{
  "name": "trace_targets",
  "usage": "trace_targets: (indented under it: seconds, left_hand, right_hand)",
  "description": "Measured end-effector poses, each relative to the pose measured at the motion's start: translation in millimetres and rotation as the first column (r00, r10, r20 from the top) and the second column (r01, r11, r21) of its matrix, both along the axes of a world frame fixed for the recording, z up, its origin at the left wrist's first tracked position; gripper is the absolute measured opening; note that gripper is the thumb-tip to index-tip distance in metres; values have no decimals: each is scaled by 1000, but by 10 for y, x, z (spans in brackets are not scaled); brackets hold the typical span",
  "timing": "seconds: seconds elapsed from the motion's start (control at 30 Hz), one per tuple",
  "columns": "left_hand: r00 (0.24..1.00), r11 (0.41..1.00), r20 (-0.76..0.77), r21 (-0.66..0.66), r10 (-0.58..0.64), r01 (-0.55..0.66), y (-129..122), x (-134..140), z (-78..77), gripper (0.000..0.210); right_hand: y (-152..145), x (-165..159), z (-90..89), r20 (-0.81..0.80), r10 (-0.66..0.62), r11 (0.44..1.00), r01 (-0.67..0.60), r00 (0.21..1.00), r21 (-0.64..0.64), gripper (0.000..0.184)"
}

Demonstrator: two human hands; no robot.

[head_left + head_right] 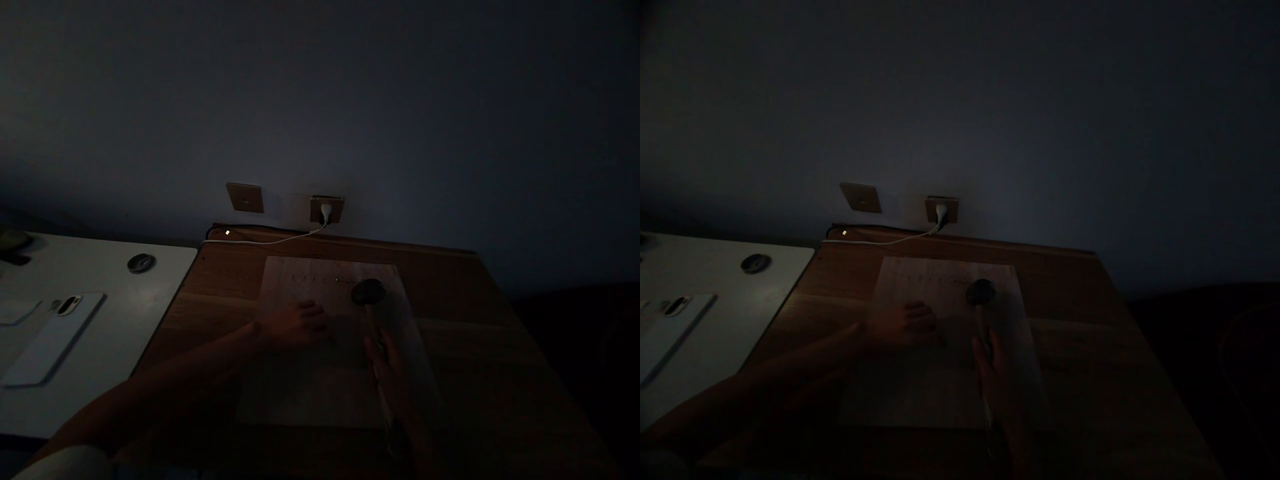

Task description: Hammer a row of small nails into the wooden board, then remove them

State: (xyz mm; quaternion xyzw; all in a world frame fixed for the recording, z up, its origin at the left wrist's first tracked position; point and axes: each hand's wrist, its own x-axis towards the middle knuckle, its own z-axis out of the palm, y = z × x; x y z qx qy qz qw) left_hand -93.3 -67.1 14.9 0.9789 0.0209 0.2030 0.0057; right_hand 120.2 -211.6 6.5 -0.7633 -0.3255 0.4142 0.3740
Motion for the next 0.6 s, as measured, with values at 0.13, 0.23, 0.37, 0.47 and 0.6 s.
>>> trace_targets:
  seconds: [0.13, 0.23, 0.37, 0.47, 0.6]
  left_hand:
    - [930, 844, 102, -464, 352, -268, 312, 70, -77, 12]
    - [839, 624, 68, -701, 540, -345, 566, 172, -157, 16]
    - [802, 545, 29, -748, 597, -379, 739, 284, -244, 22]
    - [811, 581, 39, -718, 583, -383, 743, 330, -275, 23]
    - [835, 653, 46, -648, 548, -393, 703, 344, -281, 23]
  right_hand:
    - [-5, 19, -34, -4, -22, 999, 22, 1000, -40, 76]
    - [-6, 25, -24, 15, -33, 999, 33, 999, -41, 75]
    - [-8, 27, -8, 33, -23, 999, 24, 999, -27, 78]
    - [-8, 36, -25, 36, -16, 1000, 16, 999, -18, 74]
    - [-7, 47, -45, 17, 13, 1000, -13, 1000, -5, 73]
